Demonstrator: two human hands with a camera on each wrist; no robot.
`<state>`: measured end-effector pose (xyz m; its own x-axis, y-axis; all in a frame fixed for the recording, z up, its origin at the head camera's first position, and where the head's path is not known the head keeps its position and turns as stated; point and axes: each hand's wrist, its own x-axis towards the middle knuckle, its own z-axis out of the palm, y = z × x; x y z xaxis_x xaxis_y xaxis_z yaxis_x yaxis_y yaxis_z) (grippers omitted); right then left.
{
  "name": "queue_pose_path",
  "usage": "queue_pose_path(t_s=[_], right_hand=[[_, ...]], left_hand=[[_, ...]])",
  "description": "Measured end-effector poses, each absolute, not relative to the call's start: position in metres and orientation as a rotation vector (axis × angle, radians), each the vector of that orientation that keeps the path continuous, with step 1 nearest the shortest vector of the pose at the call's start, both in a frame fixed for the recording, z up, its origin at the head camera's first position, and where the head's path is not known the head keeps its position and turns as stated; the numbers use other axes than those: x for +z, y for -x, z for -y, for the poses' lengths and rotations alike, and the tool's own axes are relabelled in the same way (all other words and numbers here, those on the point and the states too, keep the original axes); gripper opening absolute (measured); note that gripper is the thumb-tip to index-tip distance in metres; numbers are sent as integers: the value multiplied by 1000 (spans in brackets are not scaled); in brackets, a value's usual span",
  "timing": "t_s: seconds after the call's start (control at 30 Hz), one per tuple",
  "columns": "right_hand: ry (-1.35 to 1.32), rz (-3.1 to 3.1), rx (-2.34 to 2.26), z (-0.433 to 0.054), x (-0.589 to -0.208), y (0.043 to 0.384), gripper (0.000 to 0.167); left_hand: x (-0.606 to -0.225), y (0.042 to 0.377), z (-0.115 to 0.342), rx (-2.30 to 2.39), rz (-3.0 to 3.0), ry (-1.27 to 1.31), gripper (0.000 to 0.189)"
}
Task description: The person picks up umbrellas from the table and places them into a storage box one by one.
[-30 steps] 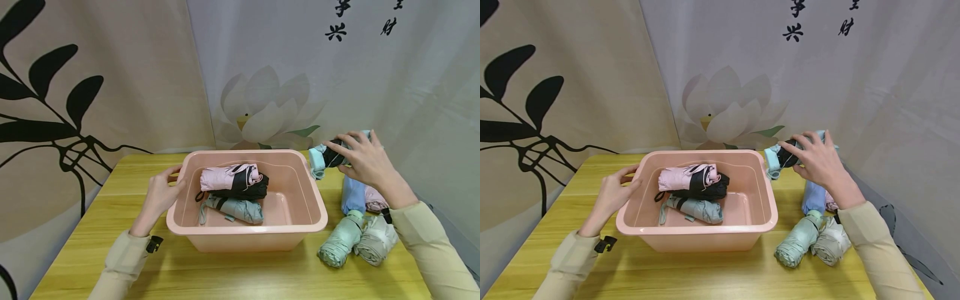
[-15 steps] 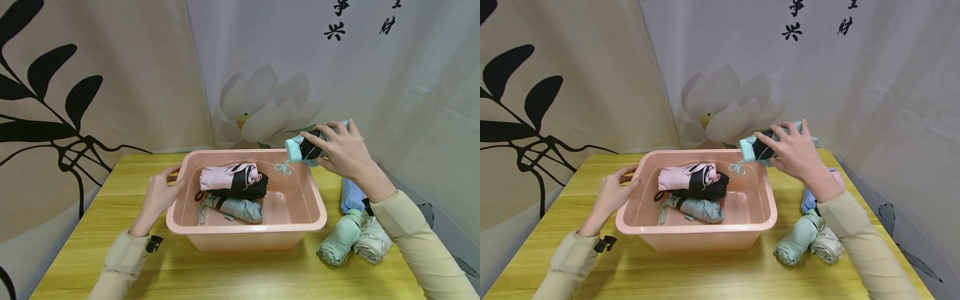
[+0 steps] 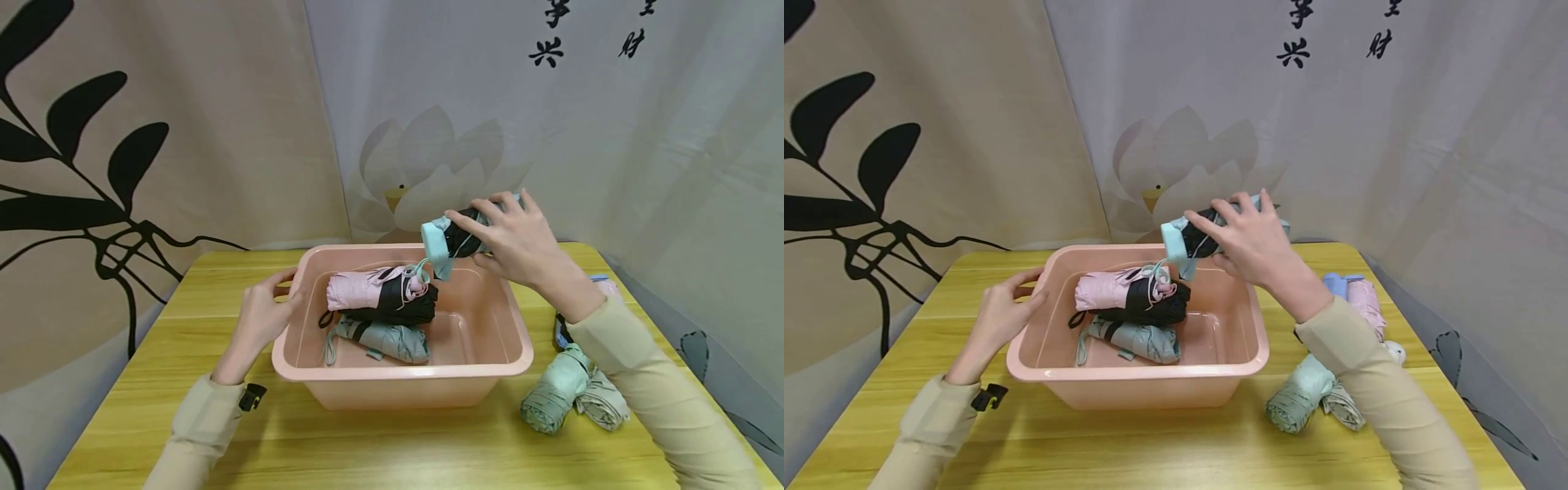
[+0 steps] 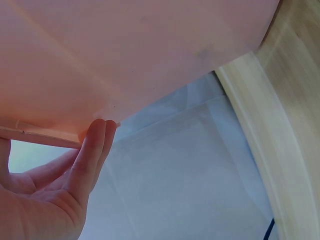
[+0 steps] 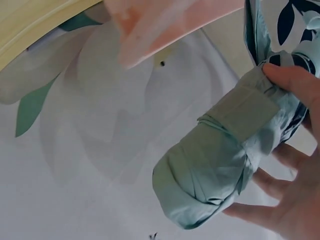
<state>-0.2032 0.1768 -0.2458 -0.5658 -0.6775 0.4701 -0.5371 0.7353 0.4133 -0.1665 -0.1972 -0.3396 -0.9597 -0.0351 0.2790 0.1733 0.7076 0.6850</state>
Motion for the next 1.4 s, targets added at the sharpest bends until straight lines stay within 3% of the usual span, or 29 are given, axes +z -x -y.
queue_pose_path(t_s=[1.4], right_hand=[[-1152,2360,-558,-57,-273,204,65]], left_hand=[[-337,165,196,-1135,2654,89,43]])
